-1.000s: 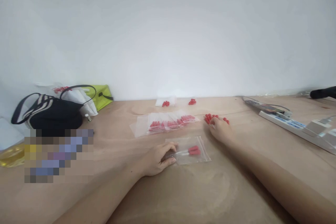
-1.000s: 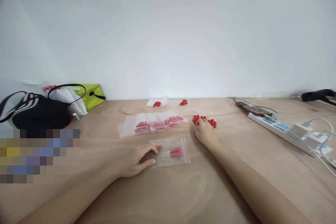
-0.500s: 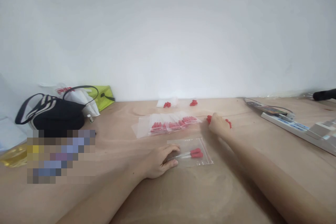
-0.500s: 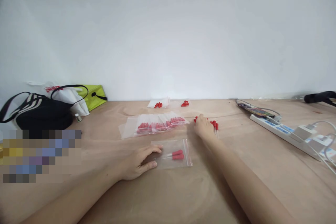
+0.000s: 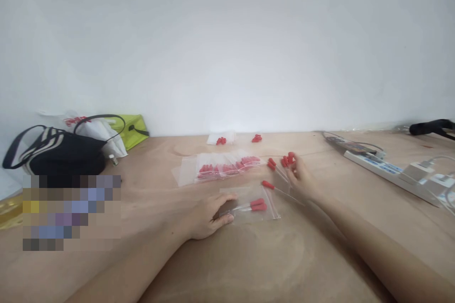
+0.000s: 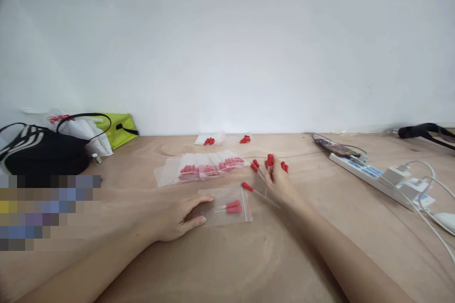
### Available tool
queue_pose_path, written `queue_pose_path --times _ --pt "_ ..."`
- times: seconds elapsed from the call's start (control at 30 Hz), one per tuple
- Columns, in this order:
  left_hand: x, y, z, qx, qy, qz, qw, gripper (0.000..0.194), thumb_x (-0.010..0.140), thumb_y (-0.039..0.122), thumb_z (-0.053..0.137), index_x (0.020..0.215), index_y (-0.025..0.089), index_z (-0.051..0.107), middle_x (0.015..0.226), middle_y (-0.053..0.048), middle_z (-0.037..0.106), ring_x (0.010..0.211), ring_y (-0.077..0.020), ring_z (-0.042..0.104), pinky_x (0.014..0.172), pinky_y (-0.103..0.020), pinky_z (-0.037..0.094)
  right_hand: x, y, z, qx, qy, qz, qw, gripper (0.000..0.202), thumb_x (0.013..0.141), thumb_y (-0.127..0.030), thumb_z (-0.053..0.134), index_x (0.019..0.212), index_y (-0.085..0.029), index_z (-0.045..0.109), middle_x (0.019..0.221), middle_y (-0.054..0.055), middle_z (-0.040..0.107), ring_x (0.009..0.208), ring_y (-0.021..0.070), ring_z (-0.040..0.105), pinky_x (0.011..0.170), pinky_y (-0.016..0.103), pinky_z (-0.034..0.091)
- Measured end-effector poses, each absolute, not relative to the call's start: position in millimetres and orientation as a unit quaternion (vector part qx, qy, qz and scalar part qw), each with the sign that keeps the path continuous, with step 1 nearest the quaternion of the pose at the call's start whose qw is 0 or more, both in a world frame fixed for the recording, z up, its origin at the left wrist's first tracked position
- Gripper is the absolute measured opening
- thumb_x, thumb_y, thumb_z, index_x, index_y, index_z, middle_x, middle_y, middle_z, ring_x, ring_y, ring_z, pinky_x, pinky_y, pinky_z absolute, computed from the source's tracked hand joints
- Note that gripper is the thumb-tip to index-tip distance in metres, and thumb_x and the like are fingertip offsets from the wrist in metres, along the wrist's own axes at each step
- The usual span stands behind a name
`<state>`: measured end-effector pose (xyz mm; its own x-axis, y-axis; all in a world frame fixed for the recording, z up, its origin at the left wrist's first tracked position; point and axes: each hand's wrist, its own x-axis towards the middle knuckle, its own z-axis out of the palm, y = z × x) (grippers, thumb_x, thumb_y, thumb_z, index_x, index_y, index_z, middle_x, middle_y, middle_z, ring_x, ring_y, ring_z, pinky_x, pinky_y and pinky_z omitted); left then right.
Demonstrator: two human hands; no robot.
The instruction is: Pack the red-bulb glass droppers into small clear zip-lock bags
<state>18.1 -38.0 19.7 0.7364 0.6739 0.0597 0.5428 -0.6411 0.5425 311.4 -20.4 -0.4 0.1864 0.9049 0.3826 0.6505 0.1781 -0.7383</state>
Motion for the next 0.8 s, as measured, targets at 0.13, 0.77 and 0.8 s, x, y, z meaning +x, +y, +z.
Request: queue_pose_path --times 0.13,0.77,0.8 --pt "18 -38 19 0.899 0.335 0.132 0.249 0.038 0.084 0.031 0.046 0.121 0.025 0.039 0.125 -0.003 0.046 0.113 -0.0204 0.042 0.095 -0.035 0.034 292 -39 -4 -0.553 -0.561 0.334 0.518 0.074 0.074 -0.033 0.048 0.132 -0.022 0.005 0.065 -0.004 0.051 0.041 0.0106 0.048 0.040 0.024 0.040" --pt "18 -39 21 0.895 0.343 0.128 0.254 0.041 0.084 0.032 0.045 0.123 0.026 0.037 0.127 -0.002 0.045 0.114 -0.0205 0.042 0.094 -0.035 0.035 259 -54 -10 -0.500 -0.416 0.489 0.581 0.041 0.056 -0.045 0.066 0.084 -0.018 0.051 0.065 -0.002 0.056 0.055 0.0116 0.055 0.057 0.027 0.048" --pt "18 -39 21 0.895 0.344 0.128 0.255 0.041 0.084 0.032 0.045 0.124 0.026 0.037 0.127 -0.002 0.045 0.114 -0.0208 0.043 0.094 -0.035 0.035 258 -55 -9 -0.508 -0.426 0.482 0.573 0.042 0.055 -0.045 0.067 0.083 -0.018 0.052 0.064 -0.003 0.056 0.053 0.0110 0.054 0.055 0.026 0.047"
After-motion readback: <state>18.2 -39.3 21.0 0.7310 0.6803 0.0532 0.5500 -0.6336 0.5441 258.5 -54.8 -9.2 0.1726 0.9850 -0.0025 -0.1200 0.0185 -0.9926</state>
